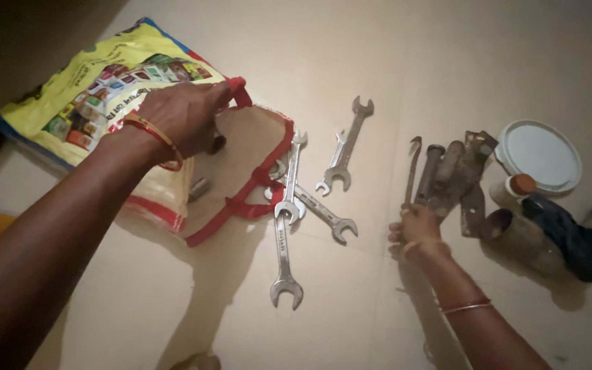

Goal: The person sorts various metal tools and parts on the floor, picking up wrenches and mechanical components to place them inside a bucket and a white bag.

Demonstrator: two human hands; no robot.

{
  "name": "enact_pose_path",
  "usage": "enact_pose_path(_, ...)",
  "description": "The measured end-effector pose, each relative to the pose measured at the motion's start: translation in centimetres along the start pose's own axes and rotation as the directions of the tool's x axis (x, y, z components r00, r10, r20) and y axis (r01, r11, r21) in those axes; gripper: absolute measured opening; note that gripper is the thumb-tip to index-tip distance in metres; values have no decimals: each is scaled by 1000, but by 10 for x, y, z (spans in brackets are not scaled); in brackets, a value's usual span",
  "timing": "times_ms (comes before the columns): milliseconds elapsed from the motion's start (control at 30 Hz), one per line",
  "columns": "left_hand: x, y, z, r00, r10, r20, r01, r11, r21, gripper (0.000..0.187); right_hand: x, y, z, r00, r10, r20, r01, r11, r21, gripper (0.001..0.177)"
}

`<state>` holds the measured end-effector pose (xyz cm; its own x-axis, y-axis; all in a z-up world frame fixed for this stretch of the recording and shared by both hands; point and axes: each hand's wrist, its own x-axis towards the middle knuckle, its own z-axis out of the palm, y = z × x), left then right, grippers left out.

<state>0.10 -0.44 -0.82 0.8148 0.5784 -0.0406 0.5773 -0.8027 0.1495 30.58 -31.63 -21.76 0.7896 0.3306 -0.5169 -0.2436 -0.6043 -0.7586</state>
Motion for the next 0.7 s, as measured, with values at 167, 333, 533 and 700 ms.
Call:
enact_pose_path(167, -3, -5, -3, 999, 12, -36, -9, 997, 76, 78, -8, -11, 0, 999, -14, 34, 4, 961, 276, 24)
enact_pose_path(333, -1, -4, -4, 999, -43, -30, 44, 999, 31, 88, -48, -53, -5, 852, -419, 315, 381, 908, 176, 34)
enact_pose_path(533, -2, -4, -4, 998, -55, -42, 53, 997, -51, 89, -76, -78, 35, 652, -241, 719, 468, 874, -131, 41)
enact_pose_path(700, -6, -11, 18, 945, 166, -283, -180, 983, -26, 80, -80, -81, 136, 517, -527, 675, 576, 797, 181, 41)
